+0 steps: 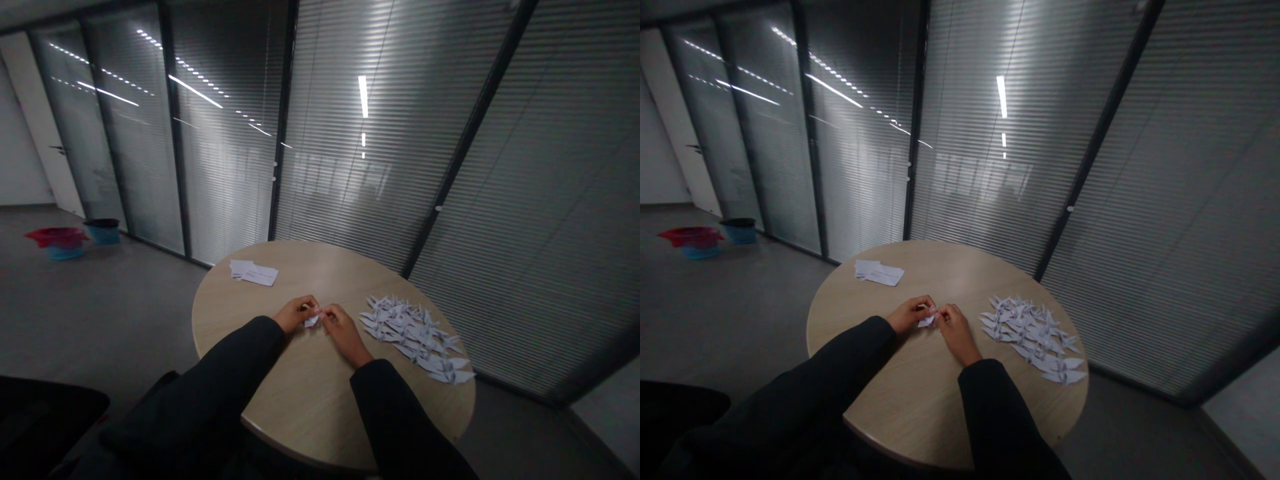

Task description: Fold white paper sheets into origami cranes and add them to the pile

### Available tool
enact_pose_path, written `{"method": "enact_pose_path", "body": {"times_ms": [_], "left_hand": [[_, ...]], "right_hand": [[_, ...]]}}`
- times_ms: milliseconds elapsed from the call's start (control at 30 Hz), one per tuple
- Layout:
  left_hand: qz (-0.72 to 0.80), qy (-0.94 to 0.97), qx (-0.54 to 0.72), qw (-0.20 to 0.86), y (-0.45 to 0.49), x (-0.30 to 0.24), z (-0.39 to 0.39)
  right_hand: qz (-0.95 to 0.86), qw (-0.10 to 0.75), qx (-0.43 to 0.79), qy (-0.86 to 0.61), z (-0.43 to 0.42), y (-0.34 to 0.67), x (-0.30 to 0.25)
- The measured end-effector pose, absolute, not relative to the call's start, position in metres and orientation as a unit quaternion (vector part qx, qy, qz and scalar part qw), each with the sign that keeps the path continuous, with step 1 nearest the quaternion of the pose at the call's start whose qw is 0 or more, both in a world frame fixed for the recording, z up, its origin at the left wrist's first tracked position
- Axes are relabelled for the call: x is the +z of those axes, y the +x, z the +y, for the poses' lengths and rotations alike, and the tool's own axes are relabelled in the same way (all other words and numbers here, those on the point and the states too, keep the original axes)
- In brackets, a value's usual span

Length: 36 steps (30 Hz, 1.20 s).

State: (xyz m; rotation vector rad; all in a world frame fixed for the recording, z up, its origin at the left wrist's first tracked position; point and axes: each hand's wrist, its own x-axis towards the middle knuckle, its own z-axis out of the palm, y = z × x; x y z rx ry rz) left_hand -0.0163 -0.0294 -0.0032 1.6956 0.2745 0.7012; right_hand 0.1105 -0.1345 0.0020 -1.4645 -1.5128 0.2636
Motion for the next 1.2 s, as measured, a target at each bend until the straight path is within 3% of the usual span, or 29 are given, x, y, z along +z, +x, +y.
{"method": "enact_pose_path", "body": {"times_ms": [967,1200], "left_hand": [[0.103,0.780,0.264,0.557,-0.0220,0.0030,-0.0345],[0.105,0.714,0.291,0.629,-0.0181,0.0028,-0.0342]], "right_hand": [[-0.651,0.481,0.052,-0.585,-0.1367,0.1074,0.0066],[-0.620,0.508,0.027,-0.598,-0.1378,0.1072,0.0092]]}}
